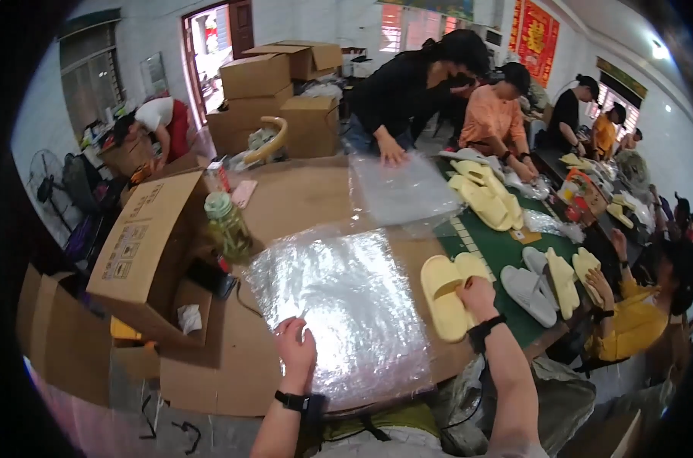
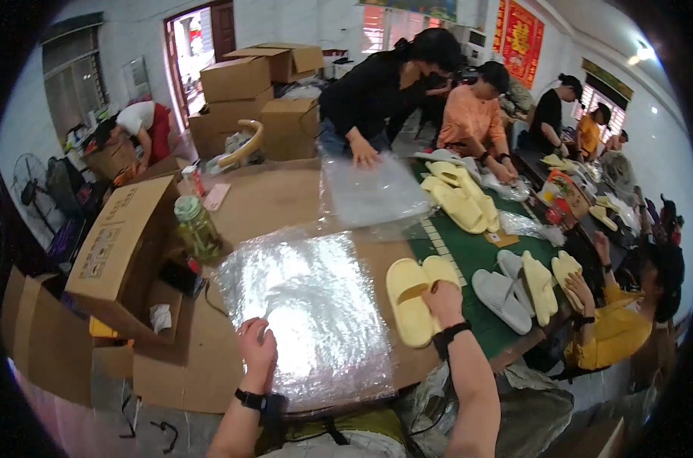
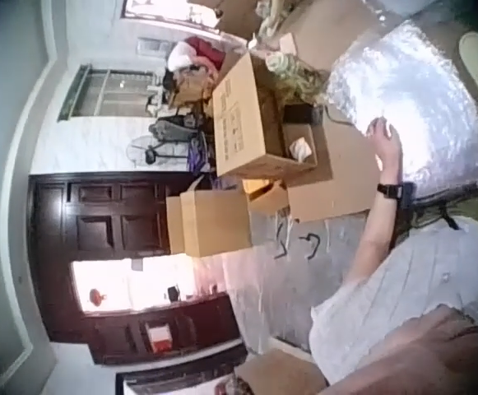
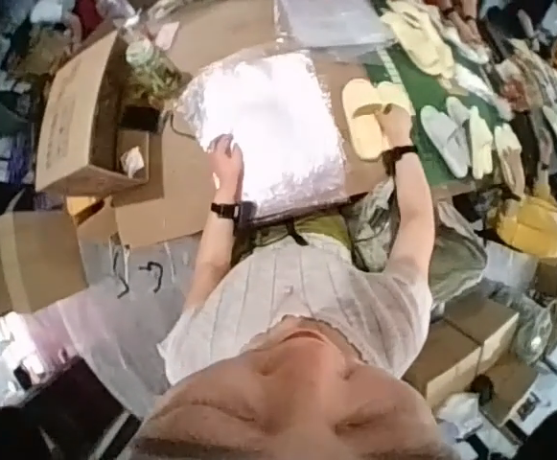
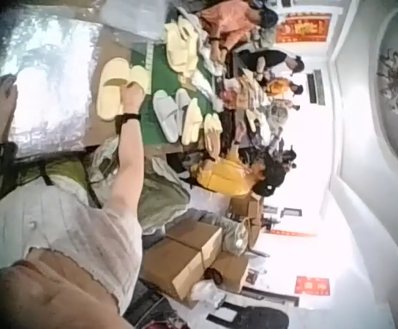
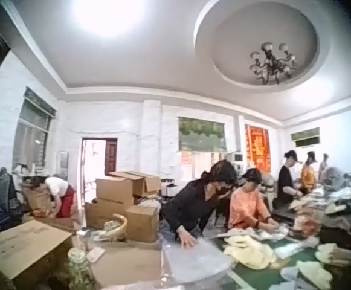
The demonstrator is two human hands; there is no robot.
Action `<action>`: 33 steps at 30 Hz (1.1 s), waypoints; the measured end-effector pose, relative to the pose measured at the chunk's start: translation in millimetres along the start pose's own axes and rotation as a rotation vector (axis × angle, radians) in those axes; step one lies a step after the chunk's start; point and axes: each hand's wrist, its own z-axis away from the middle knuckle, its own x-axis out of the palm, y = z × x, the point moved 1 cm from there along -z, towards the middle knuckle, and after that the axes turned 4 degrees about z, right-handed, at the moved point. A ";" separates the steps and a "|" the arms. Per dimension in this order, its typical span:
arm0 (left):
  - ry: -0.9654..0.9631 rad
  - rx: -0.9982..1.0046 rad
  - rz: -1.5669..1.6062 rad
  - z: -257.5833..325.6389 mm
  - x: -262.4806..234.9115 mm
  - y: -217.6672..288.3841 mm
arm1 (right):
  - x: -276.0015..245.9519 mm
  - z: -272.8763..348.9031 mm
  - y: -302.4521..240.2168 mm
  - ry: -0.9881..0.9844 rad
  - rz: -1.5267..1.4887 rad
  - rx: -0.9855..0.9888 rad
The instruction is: The recorder is sorting and packaging various colored slippers into plastic bags in a manufacturing or warehouse setting.
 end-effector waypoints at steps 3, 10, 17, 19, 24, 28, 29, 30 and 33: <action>0.003 0.000 0.018 -1.6 2.3 13.2 | 38.1 17.1 -10.9 0.039 0.103 -0.124; -0.070 0.090 0.006 -1.4 -2.9 9.9 | 13.2 22.4 10.3 0.318 -0.137 -0.033; -0.297 0.167 -0.287 -10.8 -7.3 28.8 | -34.5 101.3 -37.8 0.248 -0.596 -0.207; -0.348 0.195 -0.335 -14.9 -16.4 40.0 | -33.1 129.9 -57.6 0.181 -0.554 -0.232; -0.739 0.287 -0.281 -4.5 -36.7 41.8 | -21.2 171.2 -74.8 0.087 -0.628 -0.260; -0.821 0.235 -0.277 2.6 -45.7 43.1 | -7.2 183.6 -55.9 0.065 -0.714 -0.214; -0.822 0.233 -0.277 5.1 -44.4 38.0 | -5.4 185.0 -52.5 0.058 -0.695 -0.200; -0.781 0.250 -0.251 6.8 -43.8 35.7 | -8.8 188.7 -56.3 0.080 -0.728 -0.192; -0.715 0.278 -0.254 10.6 -42.1 35.5 | -28.7 199.4 -66.1 0.073 -0.604 -0.194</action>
